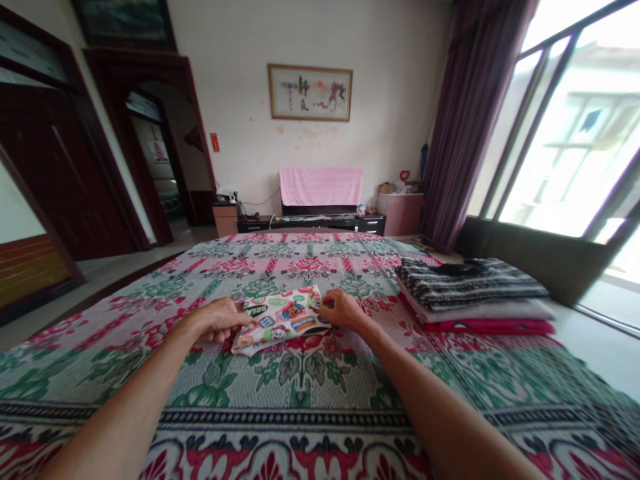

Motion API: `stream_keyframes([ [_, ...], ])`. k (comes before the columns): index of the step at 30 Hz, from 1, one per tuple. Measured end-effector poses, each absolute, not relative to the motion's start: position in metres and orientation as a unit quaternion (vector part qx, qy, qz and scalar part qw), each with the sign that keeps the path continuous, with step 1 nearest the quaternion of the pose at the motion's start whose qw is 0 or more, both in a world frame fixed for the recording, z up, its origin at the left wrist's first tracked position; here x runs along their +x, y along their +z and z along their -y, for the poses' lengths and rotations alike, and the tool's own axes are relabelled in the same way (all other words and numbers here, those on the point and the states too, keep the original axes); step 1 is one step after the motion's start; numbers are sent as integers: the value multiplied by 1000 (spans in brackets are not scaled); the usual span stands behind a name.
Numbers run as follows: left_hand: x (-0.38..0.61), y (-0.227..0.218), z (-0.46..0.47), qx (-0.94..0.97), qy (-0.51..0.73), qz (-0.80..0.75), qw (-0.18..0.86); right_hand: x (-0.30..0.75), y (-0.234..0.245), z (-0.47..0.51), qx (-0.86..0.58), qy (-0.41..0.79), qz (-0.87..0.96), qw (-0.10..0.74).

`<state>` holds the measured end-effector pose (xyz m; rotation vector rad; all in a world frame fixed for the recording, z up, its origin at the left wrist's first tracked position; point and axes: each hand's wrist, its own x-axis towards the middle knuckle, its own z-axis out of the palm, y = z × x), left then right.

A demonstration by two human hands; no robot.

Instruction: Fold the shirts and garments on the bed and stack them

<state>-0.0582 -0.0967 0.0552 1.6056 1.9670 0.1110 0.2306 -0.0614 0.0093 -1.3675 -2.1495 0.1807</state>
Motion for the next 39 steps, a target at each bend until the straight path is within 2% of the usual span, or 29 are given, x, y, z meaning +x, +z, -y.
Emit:
stream_keyframes([
  [8, -46, 54, 100, 598, 64, -742, 297, 217, 1, 58, -553, 30, 788, 268],
  [17, -44, 50, 94, 608, 74, -742, 273, 209, 6, 66, -579, 43, 773, 257],
  [20, -44, 55, 95, 596, 120, -730, 313, 210, 11, 69, -582, 61, 768, 262],
  [27, -49, 52, 92, 537, 279, -633, 483, 214, 15, 62, -577, 206, 709, 350],
  [31, -40, 40, 83, 490, 414, -557, 528, 220, 12, 53, -562, 283, 642, 438],
  [35, -27, 23, 75, 470, 493, -550, 484, 232, 10, 45, -551, 289, 606, 496],
  [39, -20, 8, 71, 518, 464, -616, 369, 243, 4, 41, -604, 287, 607, 430],
])
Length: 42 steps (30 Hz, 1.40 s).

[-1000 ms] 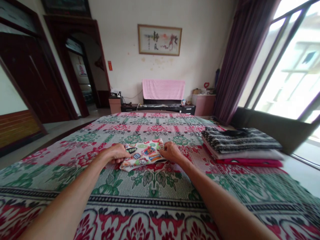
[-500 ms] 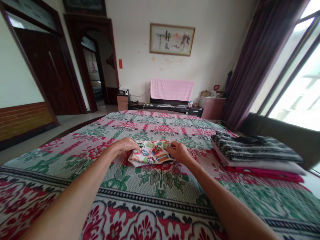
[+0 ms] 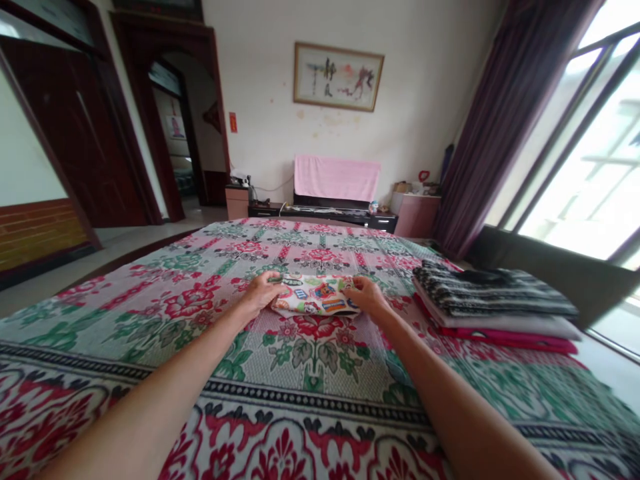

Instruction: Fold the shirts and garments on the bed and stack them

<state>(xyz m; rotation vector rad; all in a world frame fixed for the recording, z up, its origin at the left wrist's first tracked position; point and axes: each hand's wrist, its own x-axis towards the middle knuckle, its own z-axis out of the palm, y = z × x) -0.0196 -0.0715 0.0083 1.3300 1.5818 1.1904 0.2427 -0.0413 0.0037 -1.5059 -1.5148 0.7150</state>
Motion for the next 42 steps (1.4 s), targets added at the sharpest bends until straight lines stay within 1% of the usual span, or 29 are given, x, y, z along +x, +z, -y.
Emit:
stream_keyframes([
  [4, -18, 4, 71, 546, 431, -639, 328, 246, 4, 43, -662, 258, 589, 383],
  [8, -22, 0, 67, 544, 417, -633, 360, 247, 10, 44, -697, 213, 591, 346],
  [13, -28, -6, 59, 567, 403, -618, 366, 251, 14, 45, -705, 170, 627, 286],
  [15, -29, -8, 58, 575, 393, -619, 362, 251, 15, 45, -704, 167, 637, 264],
  [18, -31, -9, 56, 583, 385, -624, 350, 250, 16, 44, -703, 179, 641, 252],
  [21, -35, -9, 53, 599, 375, -626, 328, 249, 15, 43, -699, 194, 634, 267],
  [23, -38, -8, 53, 608, 371, -617, 335, 248, 12, 43, -697, 194, 628, 287],
  [27, -39, -4, 56, 607, 357, -582, 406, 242, 7, 44, -691, 191, 618, 323],
  [31, -24, 14, 67, 572, 378, -542, 486, 242, 14, 45, -668, 192, 616, 371],
  [35, 14, 47, 79, 564, 406, -480, 535, 270, 44, 43, -642, 168, 626, 409],
  [42, 125, 103, 72, 615, 444, -367, 539, 388, 113, 50, -646, 64, 605, 461],
])
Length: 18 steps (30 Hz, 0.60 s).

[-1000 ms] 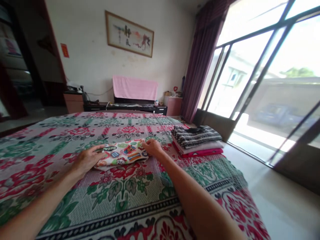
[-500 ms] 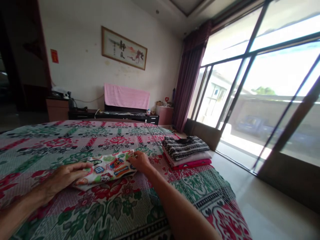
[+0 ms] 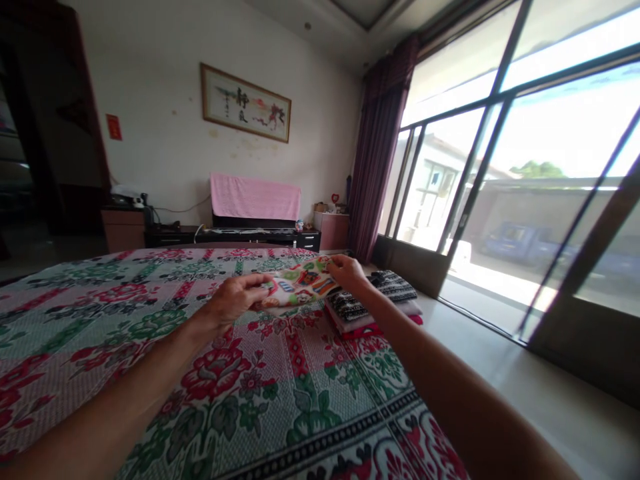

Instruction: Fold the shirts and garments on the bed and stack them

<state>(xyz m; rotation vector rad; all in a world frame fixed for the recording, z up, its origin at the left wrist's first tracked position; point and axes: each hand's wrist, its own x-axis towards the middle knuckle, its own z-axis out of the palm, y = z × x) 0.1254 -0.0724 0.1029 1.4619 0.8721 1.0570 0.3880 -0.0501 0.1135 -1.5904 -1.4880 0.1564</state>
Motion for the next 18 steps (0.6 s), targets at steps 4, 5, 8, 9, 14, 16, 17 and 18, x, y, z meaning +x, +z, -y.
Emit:
stream_keyframes([
  [4, 203, 125, 67, 643, 450, -286, 550, 458, 145, 58, -682, 16, 554, 478],
  [5, 219, 127, 68, 642, 446, -262, 566, 474, 151, 60, -699, 3, 536, 474],
  [8, 249, 122, 75, 659, 422, -248, 571, 514, 156, 68, -764, -74, 478, 427],
  [9, 250, 116, 77, 672, 406, -266, 560, 522, 153, 71, -784, -108, 454, 410],
  [14, 211, 73, 72, 754, 343, -379, 412, 508, 123, 83, -741, -193, 482, 426],
  [16, 183, 58, 67, 773, 334, -422, 336, 482, 109, 85, -683, -201, 561, 422],
  [17, 168, 52, 66, 774, 318, -447, 316, 469, 103, 85, -662, -200, 596, 409],
  [18, 153, 46, 66, 774, 306, -462, 305, 456, 98, 85, -650, -199, 621, 390],
])
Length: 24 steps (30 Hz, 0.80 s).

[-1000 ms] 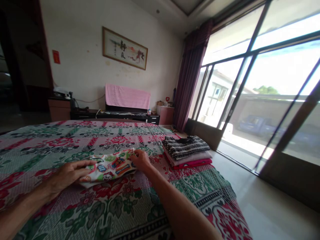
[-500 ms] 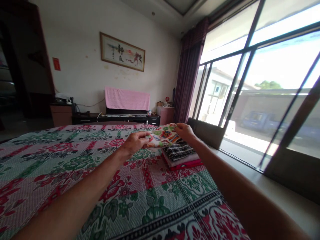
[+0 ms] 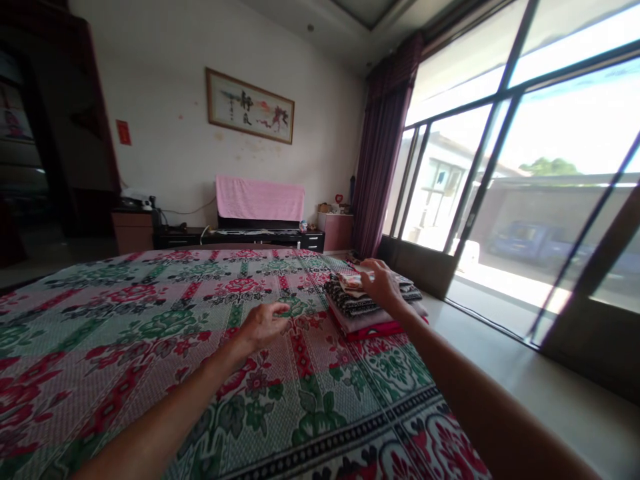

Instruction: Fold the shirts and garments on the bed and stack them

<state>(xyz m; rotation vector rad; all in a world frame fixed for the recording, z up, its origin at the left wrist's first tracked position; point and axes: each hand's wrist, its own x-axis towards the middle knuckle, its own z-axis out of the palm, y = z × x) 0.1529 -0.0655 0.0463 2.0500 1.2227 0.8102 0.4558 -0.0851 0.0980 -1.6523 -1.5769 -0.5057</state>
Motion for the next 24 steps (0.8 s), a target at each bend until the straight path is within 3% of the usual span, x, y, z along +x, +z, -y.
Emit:
stream_keyframes([
  [5, 74, 17, 66, 792, 293, -509, 164, 415, 79, 82, -672, -186, 661, 277],
  [9, 24, -15, 59, 814, 298, -497, 44, 407, 70, 80, -713, -159, 639, 241],
  [17, 9, -35, 59, 842, 293, -451, -40, 402, 61, 82, -745, -167, 568, 306],
  [24, 10, -36, 58, 838, 293, -455, -70, 417, 84, 83, -770, -118, 524, 345],
])
